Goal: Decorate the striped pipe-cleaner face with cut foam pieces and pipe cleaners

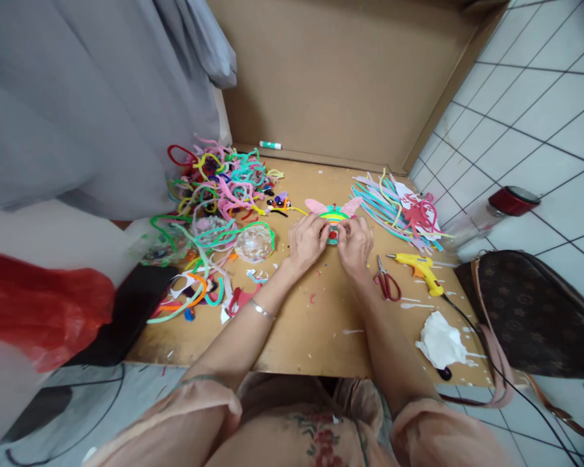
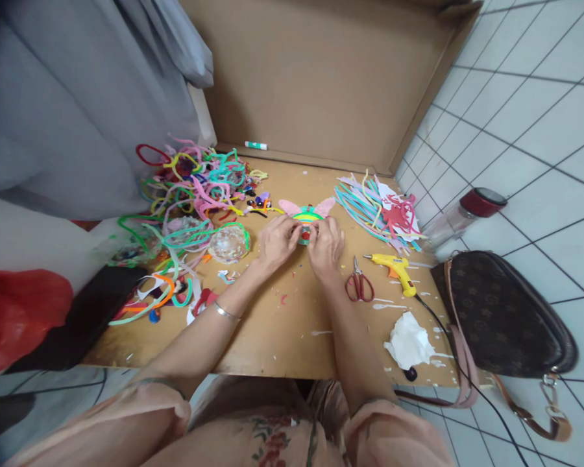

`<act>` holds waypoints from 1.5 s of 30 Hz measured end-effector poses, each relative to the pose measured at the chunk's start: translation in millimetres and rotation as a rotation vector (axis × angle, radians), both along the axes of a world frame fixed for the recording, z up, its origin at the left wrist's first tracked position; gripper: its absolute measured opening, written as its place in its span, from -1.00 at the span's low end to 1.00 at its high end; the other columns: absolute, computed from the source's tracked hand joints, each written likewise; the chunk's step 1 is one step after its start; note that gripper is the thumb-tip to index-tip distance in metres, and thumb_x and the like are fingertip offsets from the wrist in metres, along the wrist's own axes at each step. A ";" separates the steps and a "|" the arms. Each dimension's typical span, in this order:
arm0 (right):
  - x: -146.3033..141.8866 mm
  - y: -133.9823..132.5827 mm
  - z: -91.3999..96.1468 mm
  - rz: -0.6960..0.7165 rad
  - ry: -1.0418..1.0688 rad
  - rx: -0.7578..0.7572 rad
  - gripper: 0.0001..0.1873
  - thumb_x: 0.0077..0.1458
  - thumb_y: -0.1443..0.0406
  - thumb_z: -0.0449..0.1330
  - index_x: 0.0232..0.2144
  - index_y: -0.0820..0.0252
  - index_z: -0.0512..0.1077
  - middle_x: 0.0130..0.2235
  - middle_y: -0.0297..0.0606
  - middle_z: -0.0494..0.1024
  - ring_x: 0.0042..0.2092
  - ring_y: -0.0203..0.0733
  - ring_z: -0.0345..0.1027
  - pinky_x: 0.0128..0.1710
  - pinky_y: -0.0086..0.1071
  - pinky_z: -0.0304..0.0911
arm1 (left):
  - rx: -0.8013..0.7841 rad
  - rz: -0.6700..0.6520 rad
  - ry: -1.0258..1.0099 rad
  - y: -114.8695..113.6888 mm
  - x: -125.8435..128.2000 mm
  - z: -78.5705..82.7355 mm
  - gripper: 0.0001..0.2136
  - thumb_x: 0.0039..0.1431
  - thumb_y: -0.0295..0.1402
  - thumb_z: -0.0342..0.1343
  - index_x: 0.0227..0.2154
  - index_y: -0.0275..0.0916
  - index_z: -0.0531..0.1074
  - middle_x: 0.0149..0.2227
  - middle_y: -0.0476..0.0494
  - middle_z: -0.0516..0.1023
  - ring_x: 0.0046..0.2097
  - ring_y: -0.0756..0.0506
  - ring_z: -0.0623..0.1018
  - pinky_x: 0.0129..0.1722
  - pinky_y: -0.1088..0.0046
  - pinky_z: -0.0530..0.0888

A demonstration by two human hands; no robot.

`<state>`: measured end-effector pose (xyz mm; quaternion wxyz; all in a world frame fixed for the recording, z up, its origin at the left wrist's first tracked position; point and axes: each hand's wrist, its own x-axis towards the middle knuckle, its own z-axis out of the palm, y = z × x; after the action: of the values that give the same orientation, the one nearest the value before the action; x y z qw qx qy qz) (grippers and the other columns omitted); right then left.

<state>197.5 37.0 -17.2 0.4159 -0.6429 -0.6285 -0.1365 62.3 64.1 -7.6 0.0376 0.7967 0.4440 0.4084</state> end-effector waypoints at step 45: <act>-11.5 6.1 -3.4 -0.127 0.103 0.068 -0.76 0.22 0.23 0.05 -0.44 0.13 0.42 -0.34 -0.17 0.49 -0.28 -0.07 0.32 -0.23 -0.26 0.17 | -0.128 0.136 -0.023 -0.9 10.2 0.4 -0.83 0.30 -0.33 0.05 -0.36 -0.25 0.48 -0.31 -0.20 0.60 -0.23 -0.13 0.53 -0.26 0.38 0.35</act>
<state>186.0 43.1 -20.6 0.4596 -0.6733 -0.5593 -0.1507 72.4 63.2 -7.2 0.0656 0.7560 0.5217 0.3898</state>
